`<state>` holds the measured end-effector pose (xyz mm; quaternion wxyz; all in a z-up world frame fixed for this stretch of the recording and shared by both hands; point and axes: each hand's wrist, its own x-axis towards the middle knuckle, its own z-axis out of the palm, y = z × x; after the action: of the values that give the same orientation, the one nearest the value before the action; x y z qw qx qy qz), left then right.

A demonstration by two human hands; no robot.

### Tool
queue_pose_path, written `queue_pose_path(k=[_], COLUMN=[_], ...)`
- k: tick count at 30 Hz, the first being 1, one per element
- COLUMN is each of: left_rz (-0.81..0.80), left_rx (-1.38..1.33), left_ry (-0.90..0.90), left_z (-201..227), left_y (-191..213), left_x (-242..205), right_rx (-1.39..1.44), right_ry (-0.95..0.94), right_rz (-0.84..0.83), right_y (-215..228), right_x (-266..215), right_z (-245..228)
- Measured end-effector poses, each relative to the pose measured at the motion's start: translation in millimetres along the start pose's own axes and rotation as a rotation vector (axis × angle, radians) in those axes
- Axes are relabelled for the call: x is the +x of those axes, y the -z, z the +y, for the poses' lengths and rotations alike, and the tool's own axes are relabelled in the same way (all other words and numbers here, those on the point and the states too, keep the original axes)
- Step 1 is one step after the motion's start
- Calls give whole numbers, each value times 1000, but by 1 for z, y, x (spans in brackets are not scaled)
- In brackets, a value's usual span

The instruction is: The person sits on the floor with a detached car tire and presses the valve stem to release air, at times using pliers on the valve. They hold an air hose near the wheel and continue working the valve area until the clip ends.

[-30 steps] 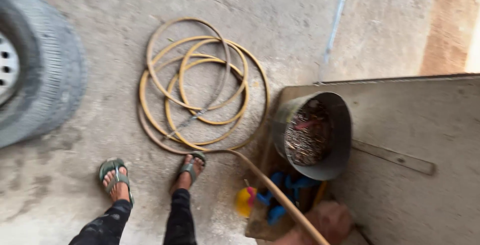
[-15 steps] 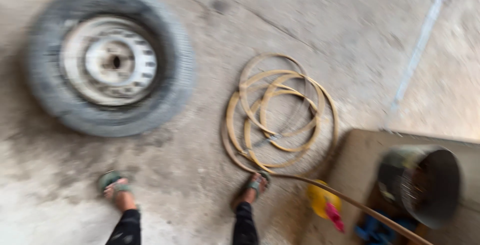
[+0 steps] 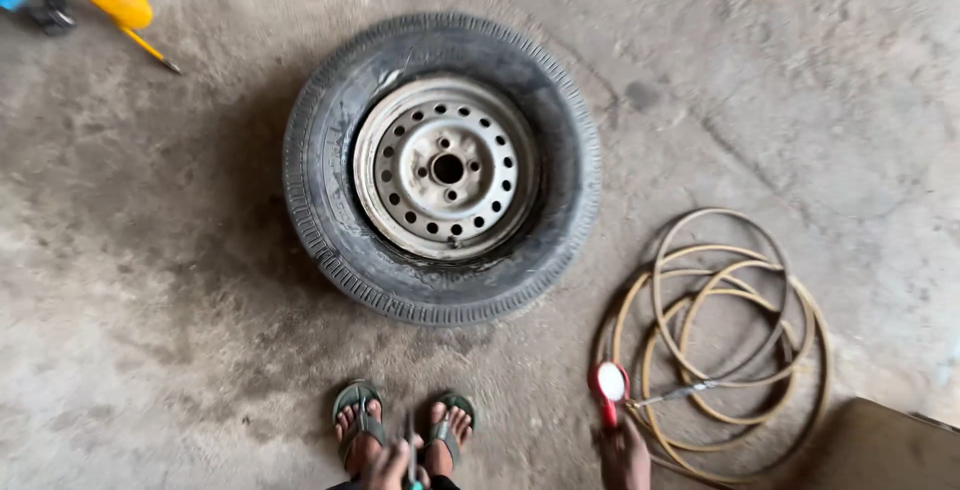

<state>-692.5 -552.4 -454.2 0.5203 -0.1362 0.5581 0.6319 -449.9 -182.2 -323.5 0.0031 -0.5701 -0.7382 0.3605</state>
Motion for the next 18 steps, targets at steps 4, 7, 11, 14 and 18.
queue_pose_path(k=[4, 7, 11, 14, 18], left_rz=[3, 54, 7, -12, -136], left_rx=[-184, -204, -275, -356, -380], left_ry=[343, 232, 8, -152, -314], left_z=[200, 333, 388, 417, 423], left_y=[-26, -72, -74, -80, -83], left_x=[36, 49, 93, 121, 171], right_rx=[-115, 21, 168, 14, 350], right_ry=[-298, -236, -212, -111, 187], right_rz=[-143, -96, -88, -85, 233], right_y=[-97, -148, -195, -177, -131], right_x=[153, 216, 270, 322, 371], right_z=[-20, 4, 61, 36, 9])
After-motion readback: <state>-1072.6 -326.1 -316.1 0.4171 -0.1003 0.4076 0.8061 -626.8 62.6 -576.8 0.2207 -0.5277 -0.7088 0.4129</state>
